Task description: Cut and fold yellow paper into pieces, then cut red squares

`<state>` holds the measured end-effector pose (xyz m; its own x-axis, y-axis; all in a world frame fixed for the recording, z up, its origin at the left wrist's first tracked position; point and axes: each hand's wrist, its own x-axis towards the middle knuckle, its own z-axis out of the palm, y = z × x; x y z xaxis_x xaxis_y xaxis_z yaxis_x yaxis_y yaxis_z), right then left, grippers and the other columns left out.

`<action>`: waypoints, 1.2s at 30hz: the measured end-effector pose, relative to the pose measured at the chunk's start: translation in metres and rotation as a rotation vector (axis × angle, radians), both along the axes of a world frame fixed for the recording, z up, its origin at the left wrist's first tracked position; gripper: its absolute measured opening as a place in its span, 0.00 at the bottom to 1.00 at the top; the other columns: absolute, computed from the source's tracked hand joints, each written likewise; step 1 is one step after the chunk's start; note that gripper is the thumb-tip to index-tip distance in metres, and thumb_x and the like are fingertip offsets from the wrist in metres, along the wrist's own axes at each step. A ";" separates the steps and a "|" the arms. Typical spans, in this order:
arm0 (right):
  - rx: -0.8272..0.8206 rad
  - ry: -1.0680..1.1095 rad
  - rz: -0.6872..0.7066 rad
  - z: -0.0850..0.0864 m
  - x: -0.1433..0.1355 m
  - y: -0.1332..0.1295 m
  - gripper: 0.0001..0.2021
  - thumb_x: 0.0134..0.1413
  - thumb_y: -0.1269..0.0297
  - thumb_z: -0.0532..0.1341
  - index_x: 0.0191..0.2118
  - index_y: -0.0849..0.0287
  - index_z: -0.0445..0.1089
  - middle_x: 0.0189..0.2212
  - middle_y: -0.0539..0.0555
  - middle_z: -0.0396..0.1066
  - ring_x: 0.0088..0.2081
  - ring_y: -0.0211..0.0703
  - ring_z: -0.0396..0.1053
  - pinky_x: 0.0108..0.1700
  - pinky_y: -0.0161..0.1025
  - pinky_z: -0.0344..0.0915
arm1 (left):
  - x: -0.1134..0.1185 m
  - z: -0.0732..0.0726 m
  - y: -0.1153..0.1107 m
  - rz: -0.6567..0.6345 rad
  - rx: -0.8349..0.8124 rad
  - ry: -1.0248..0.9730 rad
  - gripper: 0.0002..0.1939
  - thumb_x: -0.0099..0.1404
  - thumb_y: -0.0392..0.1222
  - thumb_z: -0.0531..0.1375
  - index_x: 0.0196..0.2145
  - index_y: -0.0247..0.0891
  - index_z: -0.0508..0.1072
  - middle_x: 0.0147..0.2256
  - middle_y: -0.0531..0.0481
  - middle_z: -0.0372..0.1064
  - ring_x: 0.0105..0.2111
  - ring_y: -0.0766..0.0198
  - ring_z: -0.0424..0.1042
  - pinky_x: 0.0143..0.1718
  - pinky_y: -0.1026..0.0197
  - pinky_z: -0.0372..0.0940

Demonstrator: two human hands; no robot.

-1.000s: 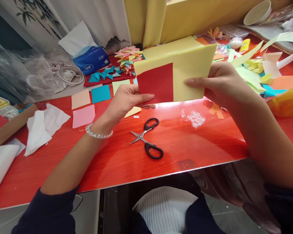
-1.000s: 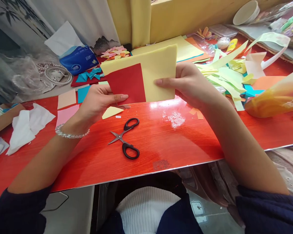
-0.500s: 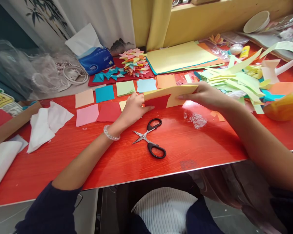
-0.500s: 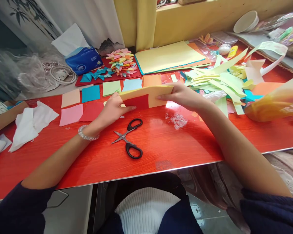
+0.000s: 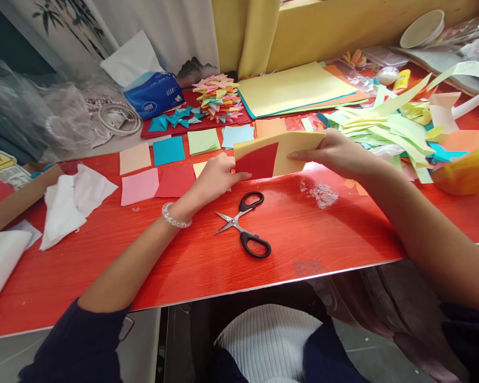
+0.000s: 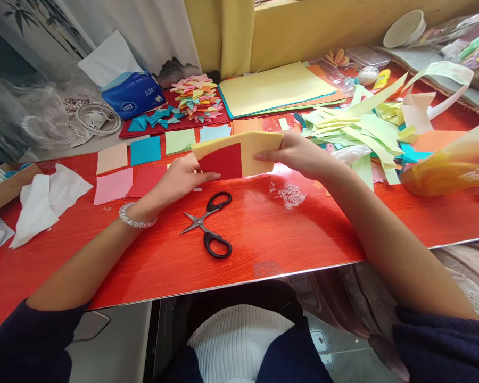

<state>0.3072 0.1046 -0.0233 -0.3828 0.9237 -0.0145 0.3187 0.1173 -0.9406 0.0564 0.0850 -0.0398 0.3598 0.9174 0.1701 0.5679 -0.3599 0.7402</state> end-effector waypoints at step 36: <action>-0.177 0.163 0.041 0.013 0.000 -0.007 0.11 0.43 0.65 0.68 0.34 0.65 0.75 0.34 0.59 0.75 0.33 0.49 0.74 0.40 0.47 0.72 | -0.006 0.014 -0.007 0.015 -0.541 -0.444 0.13 0.47 0.42 0.70 0.17 0.35 0.72 0.19 0.50 0.68 0.18 0.68 0.69 0.23 0.61 0.67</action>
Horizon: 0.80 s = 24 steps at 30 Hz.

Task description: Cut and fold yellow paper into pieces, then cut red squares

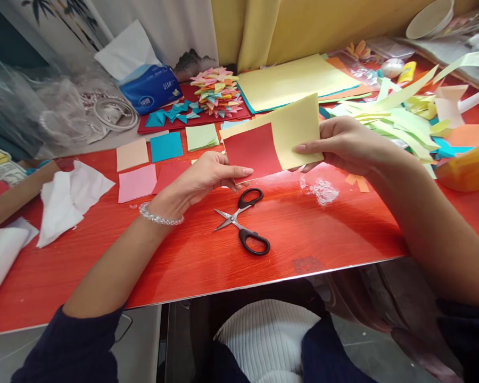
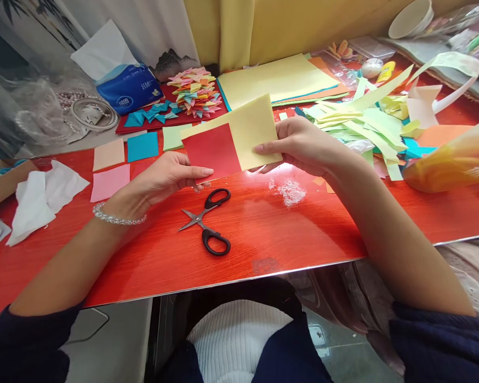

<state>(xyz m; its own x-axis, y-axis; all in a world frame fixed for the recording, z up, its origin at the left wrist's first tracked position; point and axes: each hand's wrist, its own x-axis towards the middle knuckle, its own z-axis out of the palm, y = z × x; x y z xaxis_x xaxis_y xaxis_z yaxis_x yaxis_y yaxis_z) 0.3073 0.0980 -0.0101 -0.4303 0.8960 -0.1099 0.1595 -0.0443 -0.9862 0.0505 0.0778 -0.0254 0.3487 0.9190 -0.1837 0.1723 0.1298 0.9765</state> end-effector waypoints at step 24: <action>0.939 -0.810 0.542 0.008 -0.071 -0.089 0.13 0.55 0.62 0.59 0.46 0.60 0.69 0.43 0.58 0.70 0.43 0.49 0.68 0.34 0.40 0.67 | -0.047 0.027 -0.010 0.174 0.116 0.049 0.10 0.49 0.43 0.68 0.20 0.33 0.76 0.18 0.49 0.72 0.22 0.62 0.74 0.24 0.63 0.67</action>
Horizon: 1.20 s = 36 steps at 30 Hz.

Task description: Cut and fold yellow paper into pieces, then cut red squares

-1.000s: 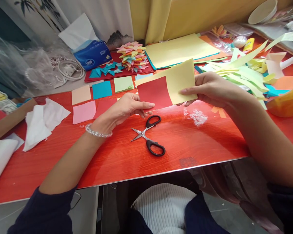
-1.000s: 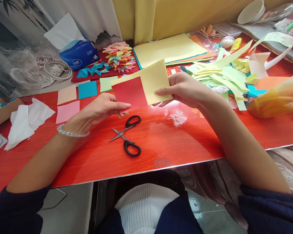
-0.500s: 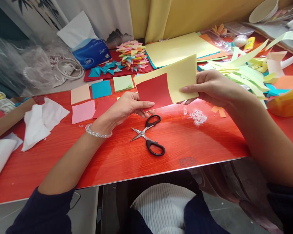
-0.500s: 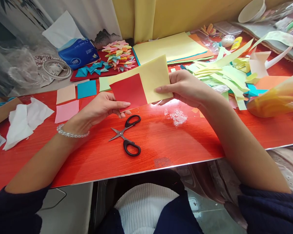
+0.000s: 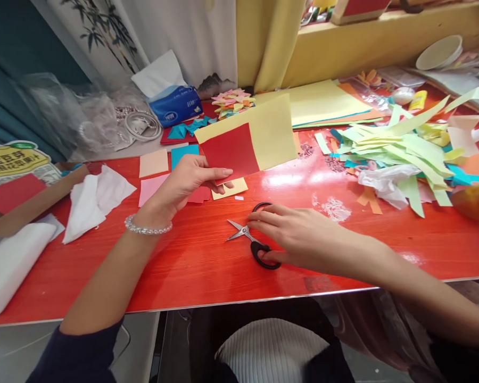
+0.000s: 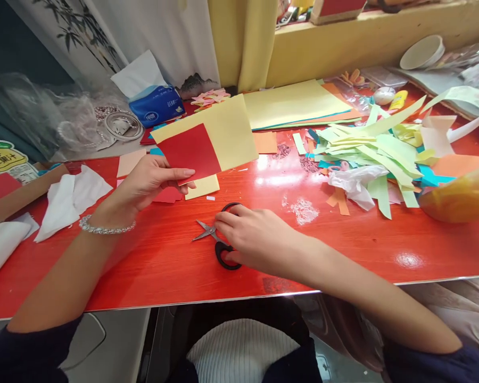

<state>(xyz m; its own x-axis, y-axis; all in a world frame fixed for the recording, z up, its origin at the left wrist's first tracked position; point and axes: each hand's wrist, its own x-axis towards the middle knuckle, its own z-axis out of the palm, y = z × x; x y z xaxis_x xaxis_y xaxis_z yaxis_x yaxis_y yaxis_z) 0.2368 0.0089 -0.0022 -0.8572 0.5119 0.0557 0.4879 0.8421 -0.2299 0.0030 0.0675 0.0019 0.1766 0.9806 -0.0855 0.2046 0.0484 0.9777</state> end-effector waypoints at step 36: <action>-1.016 0.777 -0.245 -0.016 0.003 0.047 0.31 0.43 0.41 0.63 0.48 0.60 0.67 0.31 0.52 0.61 0.30 0.38 0.62 0.24 0.33 0.58 | 0.006 0.009 -0.030 0.170 0.109 -0.173 0.07 0.51 0.41 0.66 0.20 0.36 0.77 0.16 0.53 0.70 0.20 0.65 0.71 0.30 0.61 0.68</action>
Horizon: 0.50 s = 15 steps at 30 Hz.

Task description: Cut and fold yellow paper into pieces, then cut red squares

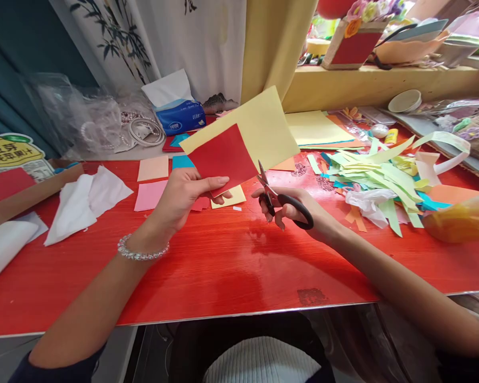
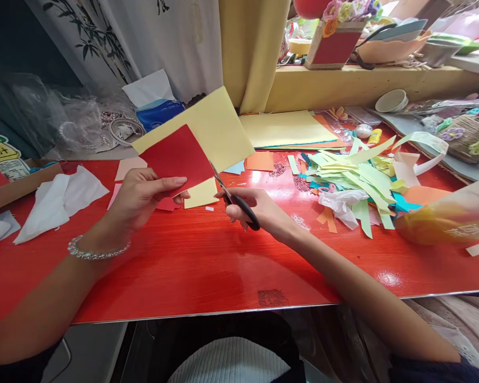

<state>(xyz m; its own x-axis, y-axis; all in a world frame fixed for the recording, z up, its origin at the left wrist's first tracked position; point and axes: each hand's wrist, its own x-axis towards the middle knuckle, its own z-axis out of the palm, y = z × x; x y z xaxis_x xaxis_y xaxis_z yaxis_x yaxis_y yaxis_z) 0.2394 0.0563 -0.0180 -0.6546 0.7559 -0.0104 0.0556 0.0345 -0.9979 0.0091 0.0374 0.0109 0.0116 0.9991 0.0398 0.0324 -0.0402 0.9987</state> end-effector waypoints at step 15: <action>-0.005 0.018 -0.060 0.000 0.001 -0.004 0.24 0.47 0.51 0.64 0.47 0.60 0.70 0.28 0.52 0.62 0.28 0.36 0.61 0.23 0.33 0.57 | 0.003 0.003 -0.004 -0.032 0.004 0.044 0.05 0.51 0.40 0.65 0.19 0.42 0.77 0.18 0.54 0.72 0.21 0.65 0.72 0.30 0.64 0.68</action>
